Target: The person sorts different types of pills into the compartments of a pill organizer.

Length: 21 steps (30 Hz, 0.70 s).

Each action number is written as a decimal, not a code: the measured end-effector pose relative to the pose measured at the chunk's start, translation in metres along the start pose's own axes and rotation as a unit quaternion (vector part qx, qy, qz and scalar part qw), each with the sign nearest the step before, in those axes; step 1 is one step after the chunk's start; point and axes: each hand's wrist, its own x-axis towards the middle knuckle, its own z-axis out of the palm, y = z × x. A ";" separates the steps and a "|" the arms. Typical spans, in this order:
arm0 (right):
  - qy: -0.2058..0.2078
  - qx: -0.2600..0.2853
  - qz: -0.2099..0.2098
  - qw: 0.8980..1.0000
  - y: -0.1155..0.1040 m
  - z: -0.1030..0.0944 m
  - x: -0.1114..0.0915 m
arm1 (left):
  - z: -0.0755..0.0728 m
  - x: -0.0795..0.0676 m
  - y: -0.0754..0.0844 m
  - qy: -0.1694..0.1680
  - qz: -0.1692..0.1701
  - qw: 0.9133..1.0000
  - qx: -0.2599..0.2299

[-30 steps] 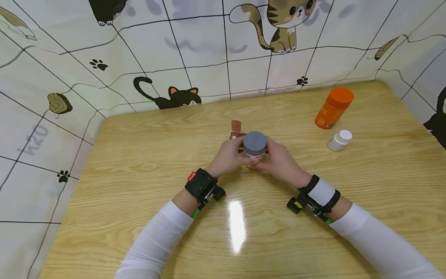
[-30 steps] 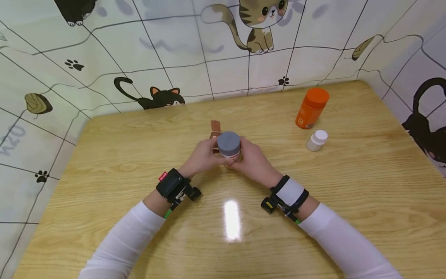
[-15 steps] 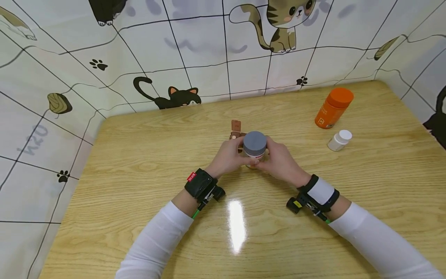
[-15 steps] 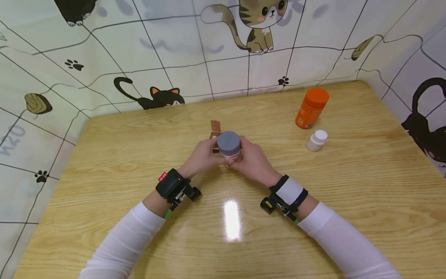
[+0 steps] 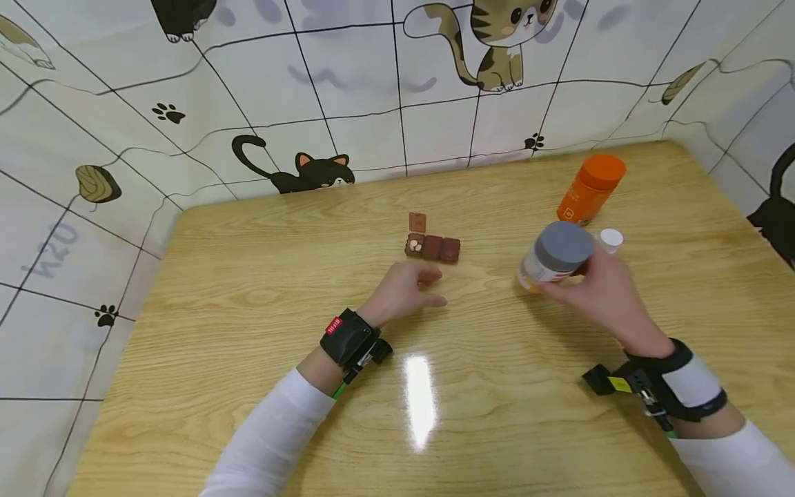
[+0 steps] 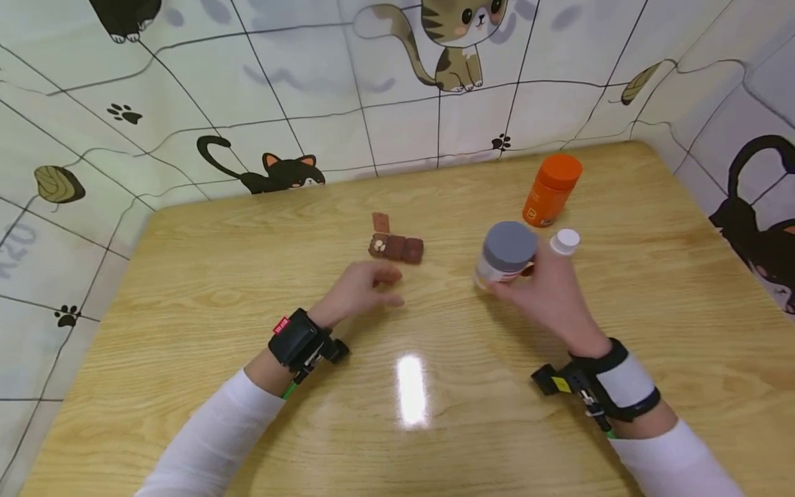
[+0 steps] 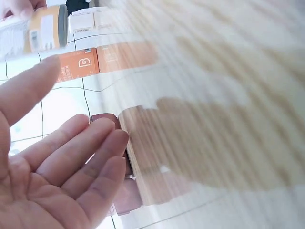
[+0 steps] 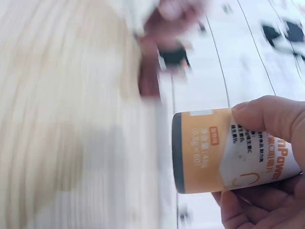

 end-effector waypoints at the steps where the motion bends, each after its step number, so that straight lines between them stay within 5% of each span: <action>1: 0.009 -0.008 0.021 1.000 0.008 -0.010 -0.004 | 0.000 -0.001 0.001 -0.003 0.000 1.000 0.006; 8: 0.028 -0.070 0.125 0.989 0.057 -0.050 -0.027 | 0.001 -0.006 0.001 0.003 0.010 1.000 0.020; 21: -0.001 -0.045 0.149 0.988 0.082 -0.048 -0.041 | -0.004 -0.006 -0.007 0.045 -0.004 0.999 0.019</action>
